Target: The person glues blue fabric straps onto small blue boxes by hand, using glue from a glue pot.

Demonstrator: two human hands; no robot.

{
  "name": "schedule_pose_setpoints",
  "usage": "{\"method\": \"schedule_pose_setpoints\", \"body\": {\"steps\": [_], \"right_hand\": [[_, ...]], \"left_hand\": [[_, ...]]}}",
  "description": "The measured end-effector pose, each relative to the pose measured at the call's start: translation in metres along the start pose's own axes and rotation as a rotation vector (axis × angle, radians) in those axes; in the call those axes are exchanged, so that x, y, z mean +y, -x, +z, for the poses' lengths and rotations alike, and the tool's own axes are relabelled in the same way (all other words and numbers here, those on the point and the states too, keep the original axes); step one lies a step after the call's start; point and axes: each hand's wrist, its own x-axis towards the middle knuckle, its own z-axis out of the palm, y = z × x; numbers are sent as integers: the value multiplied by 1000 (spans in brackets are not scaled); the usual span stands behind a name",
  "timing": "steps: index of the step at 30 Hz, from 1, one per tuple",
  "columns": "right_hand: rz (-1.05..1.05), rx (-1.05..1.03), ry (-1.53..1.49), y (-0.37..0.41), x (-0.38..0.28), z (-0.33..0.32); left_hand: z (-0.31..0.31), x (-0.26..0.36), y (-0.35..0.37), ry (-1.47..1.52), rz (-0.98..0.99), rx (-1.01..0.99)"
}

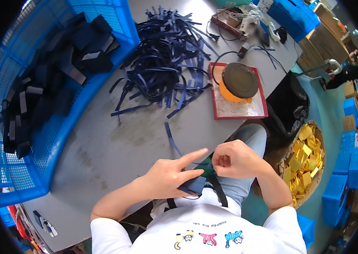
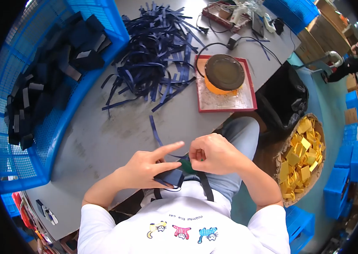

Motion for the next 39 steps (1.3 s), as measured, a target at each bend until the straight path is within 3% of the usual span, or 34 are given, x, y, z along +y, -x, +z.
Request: {"method": "schedule_pose_setpoints", "body": {"steps": [3,5,7,9,13,15,16,18,20,23,25,29,39], "right_hand": [[-34,102,-178,16,-2,-8],[2,292,-621,24,11,-10],[-90,564,-559,25,24,-5],[-167,456,-479,27,37,2],[-177,467,-569,21,41,19],[-121,450,-1006,18,37,19],[-97,443,-1079,15,39,19],[-13,552,-1489,14,30,13],[-59,500,-1587,17,49,-7],[72,766,-1039,14,73,-42],[109,823,-918,10,81,-54],[189,919,-870,-2,90,-71],[207,915,-805,-20,101,-82]], "left_hand": [[20,-9,-18,44,125,26],[16,-6,-27,366,38,8],[17,-6,-32,683,-47,6],[17,-3,-39,760,-116,-13],[32,-3,-52,843,-199,-46],[32,-4,-61,835,-191,-78],[32,-6,-64,844,-189,-67],[35,-17,-69,878,-179,-59],[38,-20,-75,1134,-247,7],[42,-40,-79,1114,-279,-29],[44,-46,-80,1045,-335,-62],[54,-57,-77,1099,-369,-96],[50,-58,-76,1099,-449,-161]]}}
